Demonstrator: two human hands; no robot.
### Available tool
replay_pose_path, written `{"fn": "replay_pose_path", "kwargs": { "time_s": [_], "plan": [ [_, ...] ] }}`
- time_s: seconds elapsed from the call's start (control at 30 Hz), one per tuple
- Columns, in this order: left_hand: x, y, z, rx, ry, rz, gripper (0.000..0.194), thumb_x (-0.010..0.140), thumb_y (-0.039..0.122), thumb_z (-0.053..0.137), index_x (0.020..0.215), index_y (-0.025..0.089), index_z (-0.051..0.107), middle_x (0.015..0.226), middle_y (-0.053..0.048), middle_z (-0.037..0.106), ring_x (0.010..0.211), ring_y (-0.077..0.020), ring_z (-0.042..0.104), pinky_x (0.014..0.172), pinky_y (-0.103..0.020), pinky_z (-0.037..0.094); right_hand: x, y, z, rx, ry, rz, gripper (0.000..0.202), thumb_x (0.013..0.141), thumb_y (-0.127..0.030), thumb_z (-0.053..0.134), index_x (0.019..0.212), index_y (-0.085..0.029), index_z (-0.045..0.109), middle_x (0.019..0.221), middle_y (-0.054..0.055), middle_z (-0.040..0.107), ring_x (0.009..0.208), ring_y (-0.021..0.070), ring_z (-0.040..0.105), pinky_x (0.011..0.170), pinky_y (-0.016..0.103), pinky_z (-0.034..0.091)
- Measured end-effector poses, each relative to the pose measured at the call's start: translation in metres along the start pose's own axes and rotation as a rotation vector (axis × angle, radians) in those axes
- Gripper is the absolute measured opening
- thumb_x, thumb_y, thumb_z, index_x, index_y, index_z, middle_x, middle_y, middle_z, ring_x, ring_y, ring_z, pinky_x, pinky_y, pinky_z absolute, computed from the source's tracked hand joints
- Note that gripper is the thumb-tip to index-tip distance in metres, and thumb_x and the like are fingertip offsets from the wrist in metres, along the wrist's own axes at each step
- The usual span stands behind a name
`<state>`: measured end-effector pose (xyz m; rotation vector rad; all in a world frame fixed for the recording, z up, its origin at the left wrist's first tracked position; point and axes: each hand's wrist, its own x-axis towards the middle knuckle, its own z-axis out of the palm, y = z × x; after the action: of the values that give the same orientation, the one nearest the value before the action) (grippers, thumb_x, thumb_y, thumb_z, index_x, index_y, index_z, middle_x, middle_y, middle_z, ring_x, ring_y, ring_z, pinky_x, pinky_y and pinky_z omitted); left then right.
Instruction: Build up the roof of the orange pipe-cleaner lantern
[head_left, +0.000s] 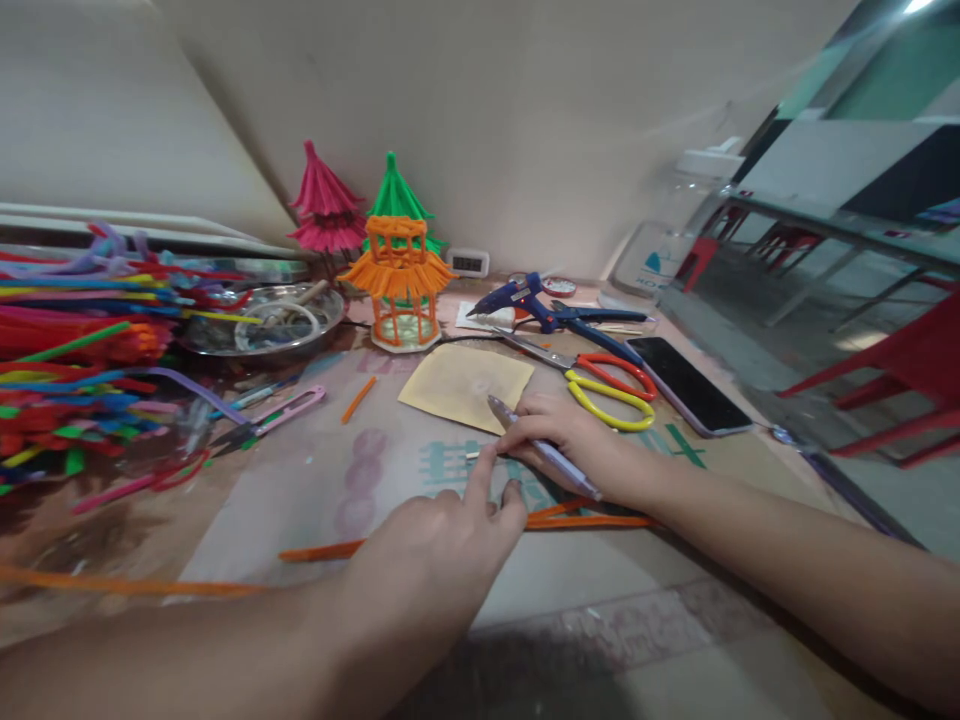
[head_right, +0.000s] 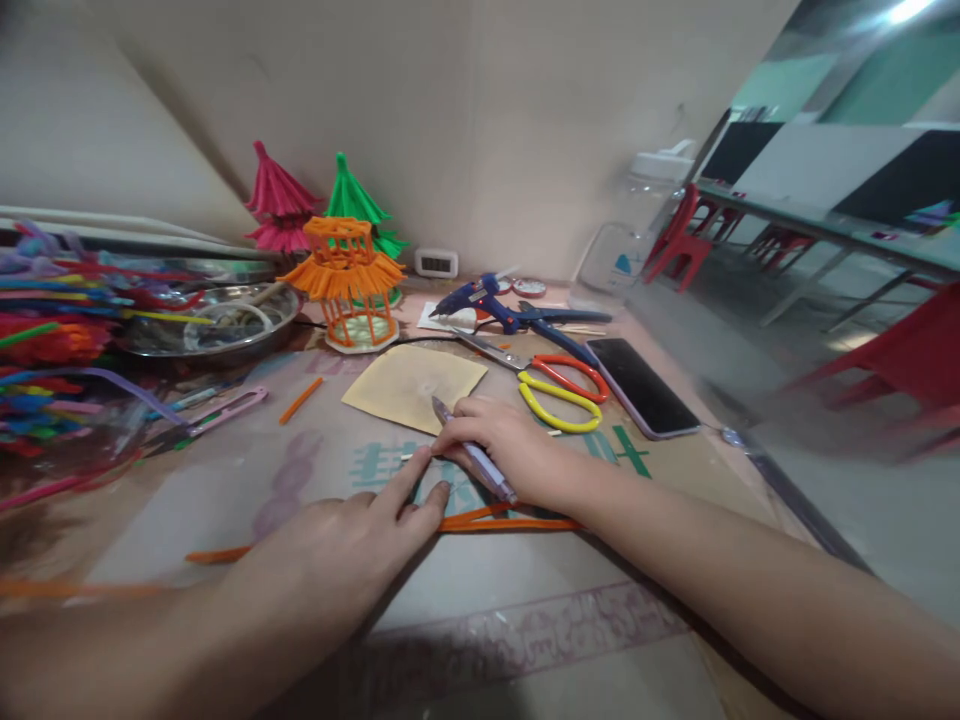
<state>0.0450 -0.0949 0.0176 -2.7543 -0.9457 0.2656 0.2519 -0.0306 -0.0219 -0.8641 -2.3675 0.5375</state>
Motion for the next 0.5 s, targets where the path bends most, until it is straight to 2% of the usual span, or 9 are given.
{"fn": "replay_pose_path", "kwargs": {
  "time_s": [0.13,0.23,0.3,0.37,0.5],
  "plan": [
    [0.001,-0.002,0.0,-0.029,-0.035,0.018,0.05,0.081,0.008,0.059,0.13,0.016,0.056,0.14,-0.028,0.052,0.055,-0.0214,0.071,0.043,-0.03,0.055,-0.001,-0.01,-0.011,0.051,0.127,0.081,0.024,0.095,-0.034,0.056,0.09,-0.017,0.072,0.081,0.006,0.065,0.082,0.0191,0.06,0.076,0.033,0.047],
    [0.0,-0.002,0.004,-0.076,-0.008,0.0,0.056,0.079,0.004,0.06,0.132,0.016,0.054,0.143,-0.029,0.048,0.06,-0.0177,0.072,0.05,-0.025,0.054,-0.006,-0.017,-0.022,0.344,0.259,0.2,0.034,0.101,-0.039,0.041,0.114,-0.018,0.065,0.087,0.006,0.069,0.08,0.0177,0.062,0.074,0.033,0.05],
    [-0.001,-0.001,0.011,-0.109,0.02,-0.017,0.06,0.078,0.003,0.06,0.135,0.016,0.051,0.145,-0.028,0.046,0.066,-0.0155,0.072,0.056,-0.023,0.053,-0.009,-0.018,-0.025,0.528,0.284,0.248,0.037,0.1,-0.042,0.04,0.121,-0.018,0.058,0.094,0.007,0.07,0.076,0.0162,0.062,0.066,0.03,0.05],
    [-0.005,0.0,0.02,-0.135,0.057,-0.03,0.062,0.078,0.004,0.059,0.138,0.017,0.048,0.148,-0.026,0.044,0.073,-0.0158,0.072,0.062,-0.023,0.053,-0.009,-0.017,-0.025,0.59,0.276,0.317,0.033,0.097,-0.045,0.046,0.109,-0.018,0.061,0.09,0.007,0.07,0.068,0.0141,0.06,0.057,0.026,0.047],
    [-0.014,0.003,0.04,-0.152,0.13,-0.06,0.066,0.08,0.005,0.055,0.143,0.021,0.042,0.155,-0.024,0.034,0.08,-0.0189,0.072,0.067,-0.028,0.053,-0.005,-0.015,-0.019,0.552,0.24,0.427,0.03,0.092,-0.046,0.055,0.082,-0.018,0.059,0.059,-0.002,0.059,0.052,0.0102,0.053,0.048,0.021,0.04]
  ]
}}
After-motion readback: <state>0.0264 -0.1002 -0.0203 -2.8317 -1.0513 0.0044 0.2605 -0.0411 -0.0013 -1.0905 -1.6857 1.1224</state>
